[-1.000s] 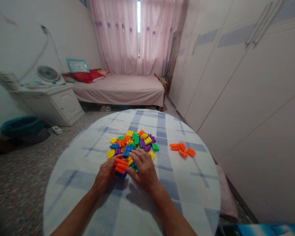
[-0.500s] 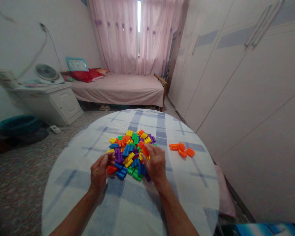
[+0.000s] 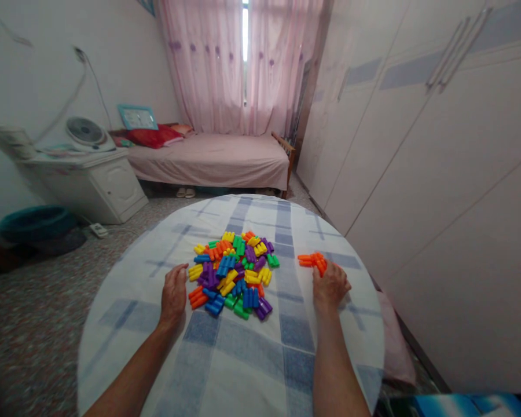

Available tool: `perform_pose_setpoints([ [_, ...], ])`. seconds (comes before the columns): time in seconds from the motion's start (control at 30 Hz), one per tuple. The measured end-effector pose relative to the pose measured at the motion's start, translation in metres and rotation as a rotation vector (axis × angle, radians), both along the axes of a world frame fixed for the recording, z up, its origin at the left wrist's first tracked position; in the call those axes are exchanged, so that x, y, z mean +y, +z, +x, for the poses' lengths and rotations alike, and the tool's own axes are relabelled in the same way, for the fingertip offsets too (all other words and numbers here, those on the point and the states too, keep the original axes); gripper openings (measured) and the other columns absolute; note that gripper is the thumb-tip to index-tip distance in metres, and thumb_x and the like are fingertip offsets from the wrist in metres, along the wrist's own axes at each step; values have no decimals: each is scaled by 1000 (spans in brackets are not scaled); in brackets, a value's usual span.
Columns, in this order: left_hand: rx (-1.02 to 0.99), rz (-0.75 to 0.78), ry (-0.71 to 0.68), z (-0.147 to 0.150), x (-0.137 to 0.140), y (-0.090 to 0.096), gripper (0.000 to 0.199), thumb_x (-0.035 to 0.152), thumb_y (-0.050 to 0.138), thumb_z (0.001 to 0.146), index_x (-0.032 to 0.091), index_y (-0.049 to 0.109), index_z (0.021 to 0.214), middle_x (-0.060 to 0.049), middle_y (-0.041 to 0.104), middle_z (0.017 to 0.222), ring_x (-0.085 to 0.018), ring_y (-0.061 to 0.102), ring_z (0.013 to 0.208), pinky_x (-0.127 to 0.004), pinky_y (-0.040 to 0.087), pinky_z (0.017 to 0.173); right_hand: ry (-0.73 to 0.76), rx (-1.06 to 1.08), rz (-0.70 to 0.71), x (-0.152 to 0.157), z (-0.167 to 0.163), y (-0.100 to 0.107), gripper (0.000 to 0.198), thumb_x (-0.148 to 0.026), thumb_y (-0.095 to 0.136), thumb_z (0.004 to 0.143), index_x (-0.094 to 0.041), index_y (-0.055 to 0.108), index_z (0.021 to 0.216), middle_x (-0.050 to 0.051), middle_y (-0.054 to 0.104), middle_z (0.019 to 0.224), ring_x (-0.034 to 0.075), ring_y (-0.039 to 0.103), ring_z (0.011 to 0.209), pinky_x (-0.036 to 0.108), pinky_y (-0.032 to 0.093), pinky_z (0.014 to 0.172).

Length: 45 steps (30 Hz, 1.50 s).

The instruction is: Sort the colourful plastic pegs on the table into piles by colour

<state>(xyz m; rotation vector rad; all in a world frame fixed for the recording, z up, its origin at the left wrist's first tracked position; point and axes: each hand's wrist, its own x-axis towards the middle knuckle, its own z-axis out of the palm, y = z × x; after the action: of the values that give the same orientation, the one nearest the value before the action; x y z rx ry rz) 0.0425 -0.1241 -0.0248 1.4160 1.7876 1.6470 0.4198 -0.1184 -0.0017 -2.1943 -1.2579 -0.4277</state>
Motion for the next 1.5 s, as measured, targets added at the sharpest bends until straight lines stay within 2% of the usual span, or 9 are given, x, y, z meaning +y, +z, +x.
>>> perform_pose_setpoints([
  [0.27, -5, 9, -13, -1, 1, -2, 35, 41, 34, 90, 20, 57, 105, -6, 55, 110, -20, 51, 107, -36, 37, 100, 23, 34, 42, -1, -2, 2, 41, -35, 50, 79, -18, 54, 116, 12, 59, 107, 27, 47, 101, 40, 33, 82],
  [0.4, 8, 0, -17, 0, 1, -2, 35, 40, 34, 90, 20, 57, 107, -7, 55, 111, -19, 51, 108, -35, 37, 99, 1, 85, 99, -1, 0, 2, 39, -36, 48, 81, -18, 56, 115, 13, 60, 107, 27, 48, 98, 39, 34, 79],
  [0.67, 1, -1, -8, -1, 3, -5, 36, 42, 34, 90, 20, 58, 106, -7, 55, 110, -19, 51, 107, -34, 38, 99, 28, 101, 125, 0, 3, -2, 33, -30, 47, 81, -19, 60, 109, 11, 61, 104, 26, 49, 95, 37, 33, 78],
  [0.87, 1, -1, -10, -1, 3, -5, 34, 39, 36, 89, 20, 59, 105, -6, 56, 110, -19, 52, 106, -34, 39, 98, 75, 64, 207, 2, -5, 7, 37, -32, 46, 81, -17, 58, 113, 13, 59, 110, 27, 48, 100, 39, 34, 83],
  [1.0, 22, 13, -10, 4, -2, 4, 32, 36, 37, 89, 19, 58, 105, -7, 56, 111, -19, 51, 108, -35, 38, 99, 341, 71, 301, 7, -29, 13, 33, -27, 42, 83, -14, 59, 107, 12, 60, 109, 24, 49, 104, 39, 35, 91],
  [1.13, 142, 83, -48, 11, -11, 16, 28, 31, 39, 88, 19, 58, 104, -7, 55, 114, -20, 49, 112, -37, 36, 101, 558, 207, 259, 10, -60, 4, 28, -26, 43, 81, -15, 62, 98, 10, 63, 101, 23, 53, 98, 39, 39, 89],
  [1.3, 298, 162, -151, 21, -23, 27, 22, 28, 44, 87, 19, 59, 100, -8, 56, 111, -20, 51, 109, -38, 39, 98, 540, 436, 144, 9, -74, -18, 32, -28, 41, 80, -15, 62, 100, 10, 62, 98, 21, 55, 93, 38, 42, 86],
  [1.5, 422, 165, -248, 38, -29, 47, 22, 29, 49, 84, 20, 59, 102, -7, 58, 111, -22, 51, 109, -37, 39, 96, 531, 448, 102, 10, -73, -23, 33, -28, 40, 80, -15, 62, 100, 10, 61, 96, 21, 55, 91, 38, 42, 85],
])
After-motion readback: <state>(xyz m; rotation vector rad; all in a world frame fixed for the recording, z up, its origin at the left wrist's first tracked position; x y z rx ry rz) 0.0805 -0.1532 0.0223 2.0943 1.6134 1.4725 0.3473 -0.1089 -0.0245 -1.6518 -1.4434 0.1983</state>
